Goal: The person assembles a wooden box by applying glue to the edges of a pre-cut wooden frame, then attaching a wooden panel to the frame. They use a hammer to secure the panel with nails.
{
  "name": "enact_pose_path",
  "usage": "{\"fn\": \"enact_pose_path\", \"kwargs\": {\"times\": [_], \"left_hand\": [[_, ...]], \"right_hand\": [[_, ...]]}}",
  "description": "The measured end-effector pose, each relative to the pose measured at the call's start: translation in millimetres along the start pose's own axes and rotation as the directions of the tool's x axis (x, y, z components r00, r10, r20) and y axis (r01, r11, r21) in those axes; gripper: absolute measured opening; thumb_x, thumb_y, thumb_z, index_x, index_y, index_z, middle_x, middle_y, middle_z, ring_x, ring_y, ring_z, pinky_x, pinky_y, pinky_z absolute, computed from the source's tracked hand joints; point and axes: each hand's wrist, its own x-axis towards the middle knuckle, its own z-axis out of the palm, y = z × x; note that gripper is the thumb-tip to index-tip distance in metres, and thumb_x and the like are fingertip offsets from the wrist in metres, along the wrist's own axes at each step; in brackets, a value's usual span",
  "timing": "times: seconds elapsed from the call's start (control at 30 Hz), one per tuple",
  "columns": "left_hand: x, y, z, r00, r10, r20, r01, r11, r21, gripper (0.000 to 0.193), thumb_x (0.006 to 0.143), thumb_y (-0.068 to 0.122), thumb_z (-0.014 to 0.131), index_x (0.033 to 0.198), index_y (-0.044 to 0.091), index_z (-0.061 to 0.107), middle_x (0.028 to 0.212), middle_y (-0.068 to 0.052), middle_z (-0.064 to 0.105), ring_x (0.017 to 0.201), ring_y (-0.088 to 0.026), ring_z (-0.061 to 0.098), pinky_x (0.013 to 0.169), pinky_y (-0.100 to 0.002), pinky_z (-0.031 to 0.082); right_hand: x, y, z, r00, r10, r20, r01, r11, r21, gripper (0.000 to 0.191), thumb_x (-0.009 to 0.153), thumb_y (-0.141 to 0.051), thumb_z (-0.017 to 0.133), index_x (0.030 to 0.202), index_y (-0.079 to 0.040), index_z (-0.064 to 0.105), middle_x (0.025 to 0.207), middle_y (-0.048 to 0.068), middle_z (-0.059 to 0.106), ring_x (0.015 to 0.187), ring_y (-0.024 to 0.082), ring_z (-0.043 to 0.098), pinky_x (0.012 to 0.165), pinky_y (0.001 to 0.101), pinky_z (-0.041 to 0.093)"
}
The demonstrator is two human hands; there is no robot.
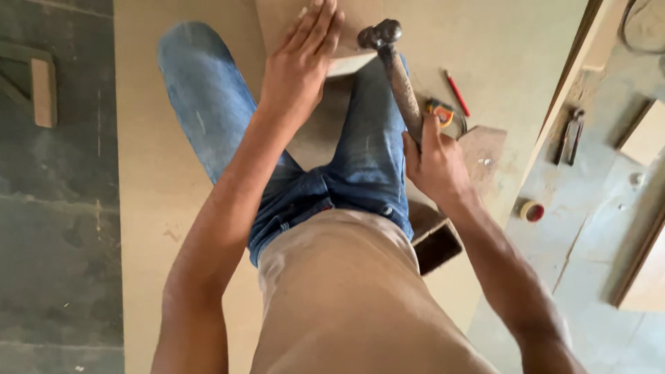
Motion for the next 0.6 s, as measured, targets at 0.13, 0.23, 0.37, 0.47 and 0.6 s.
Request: {"fn": "enact_pose_path", "kwargs": {"times": [0.13,0.23,0.37,0.47,0.6], "left_hand": [[-4,-5,-6,0.995,-0.036,0.088,0.043,0.996,-0.073,0.069,0.098,0.02,0.077,0.157,0.001,0.047,0.163,-0.014,0.043,0.147,-0.036,0.043,0.122,-0.045,0.038],[-17,-17,-16,0.994,-0.08,0.069,0.082,0.996,-0.028,0.08,0.094,0.029,0.084,0.157,-0.001,0.043,0.164,-0.016,0.039,0.149,-0.04,0.039,0.123,-0.048,0.037],[-34,-31,-28,0.995,-0.086,0.042,0.085,0.996,0.029,0.083,0.1,0.032,0.087,0.157,-0.003,0.038,0.169,-0.015,0.035,0.156,-0.037,0.034,0.128,-0.05,0.035],[-38,-32,-33,0.989,-0.126,0.076,0.128,0.991,-0.027,0.081,0.099,0.022,0.084,0.162,0.0,0.038,0.17,-0.014,0.034,0.158,-0.035,0.033,0.129,-0.048,0.035],[-34,-29,-43,0.969,-0.149,0.196,0.188,0.962,-0.197,0.074,0.103,0.01,0.076,0.165,-0.002,0.037,0.171,-0.016,0.031,0.158,-0.037,0.027,0.128,-0.045,0.035]], "right_hand": [[-19,-10,-27,0.994,0.075,-0.079,-0.067,0.993,0.095,0.041,0.105,-0.013,0.064,0.132,0.011,0.044,0.074,0.026,0.065,0.061,0.044,0.067,0.049,0.0496,0.05],[-38,-24,-46,0.979,0.074,-0.188,-0.041,0.984,0.172,0.037,0.107,-0.014,0.061,0.128,0.011,0.044,0.074,0.024,0.066,0.059,0.038,0.071,0.052,0.0477,0.054],[-27,-24,-24,0.983,0.152,-0.105,-0.138,0.981,0.135,0.051,0.106,-0.015,0.063,0.133,0.018,0.035,0.068,0.025,0.063,0.058,0.042,0.067,0.05,0.0497,0.051],[-6,-12,-4,0.997,0.076,0.03,-0.076,0.997,-0.006,0.047,0.104,-0.016,0.066,0.128,0.016,0.04,0.066,0.026,0.062,0.057,0.045,0.064,0.049,0.0513,0.049],[-11,-14,-20,0.999,0.021,-0.031,-0.019,0.998,0.066,0.04,0.106,-0.011,0.063,0.131,0.015,0.045,0.073,0.027,0.063,0.062,0.045,0.066,0.048,0.0481,0.05]]}}
